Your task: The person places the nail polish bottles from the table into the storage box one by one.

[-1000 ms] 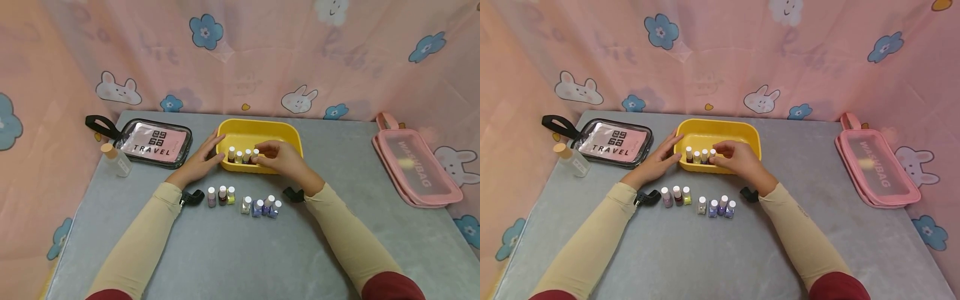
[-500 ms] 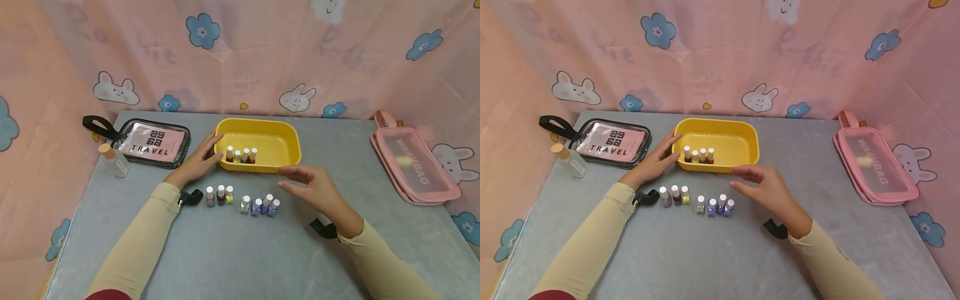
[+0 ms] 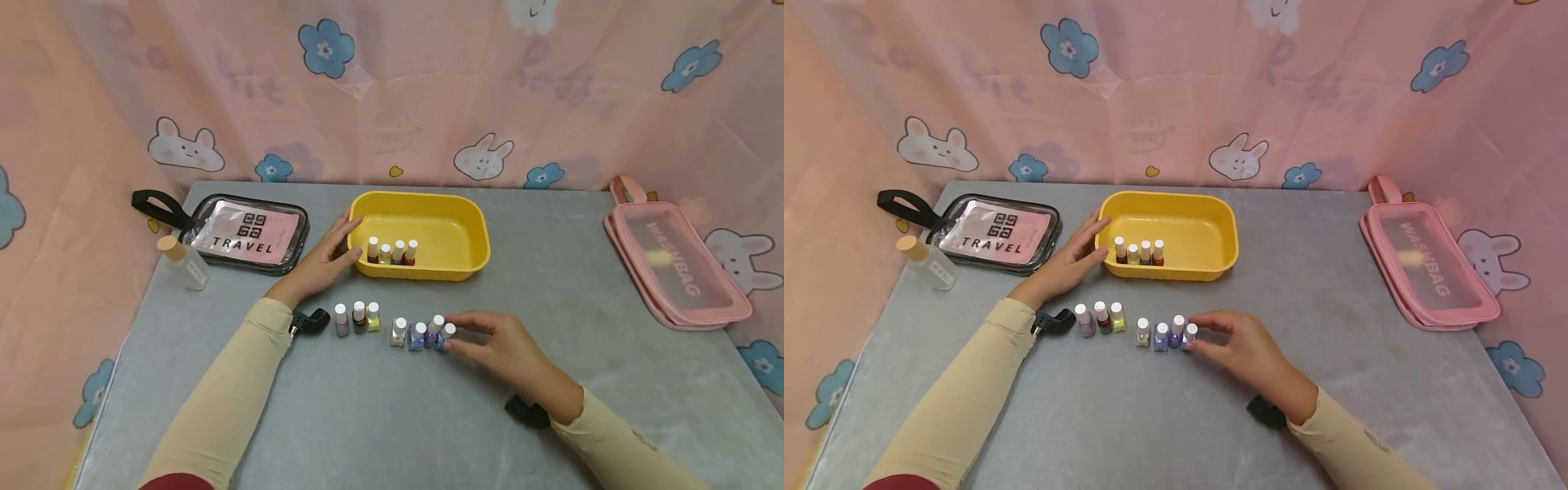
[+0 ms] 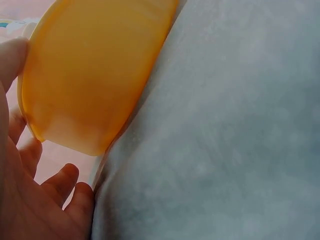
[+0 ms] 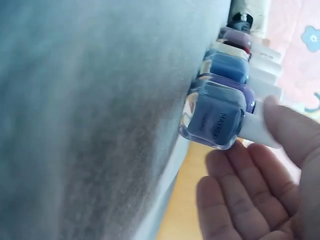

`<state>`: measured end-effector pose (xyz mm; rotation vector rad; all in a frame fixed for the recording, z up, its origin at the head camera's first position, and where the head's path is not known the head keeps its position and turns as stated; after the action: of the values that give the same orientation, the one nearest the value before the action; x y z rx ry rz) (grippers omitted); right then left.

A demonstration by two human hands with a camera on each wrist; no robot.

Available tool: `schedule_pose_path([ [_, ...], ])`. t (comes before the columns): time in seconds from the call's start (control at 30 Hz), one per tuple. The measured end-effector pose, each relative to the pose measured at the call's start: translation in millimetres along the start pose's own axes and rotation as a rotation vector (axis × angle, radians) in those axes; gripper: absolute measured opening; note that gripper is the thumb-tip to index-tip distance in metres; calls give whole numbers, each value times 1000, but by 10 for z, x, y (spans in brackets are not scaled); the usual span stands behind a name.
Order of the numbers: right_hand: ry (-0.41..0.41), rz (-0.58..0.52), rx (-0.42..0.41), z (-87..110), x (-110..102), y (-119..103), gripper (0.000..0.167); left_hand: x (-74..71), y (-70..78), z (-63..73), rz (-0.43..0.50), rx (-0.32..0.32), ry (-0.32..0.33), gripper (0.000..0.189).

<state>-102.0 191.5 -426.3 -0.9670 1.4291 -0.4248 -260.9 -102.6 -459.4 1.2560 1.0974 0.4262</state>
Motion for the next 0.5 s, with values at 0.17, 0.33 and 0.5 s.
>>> schedule_pose_path([
  [0.17,20,26,-37,-29,13,8,17,-6,-9,-10,3,9,2,64],
  [0.33,19,43,-35,-36,21,22,16,-12,0,-10,0,4,-3,65],
  [0.5,9,66,-36,-34,22,14,16,-6,-10,-13,1,-2,-6,65],
])
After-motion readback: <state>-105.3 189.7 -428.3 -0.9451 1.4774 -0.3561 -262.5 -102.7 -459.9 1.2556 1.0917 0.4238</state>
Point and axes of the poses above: each hand's wrist, its own z-axis away from the middle knuckle, its own x-axis out of the palm, y = z × x, the point moved 5 cm from there along -z, towards the middle knuckle, and after that the axes turned 2 degrees about -x, right-handed, at the moved point
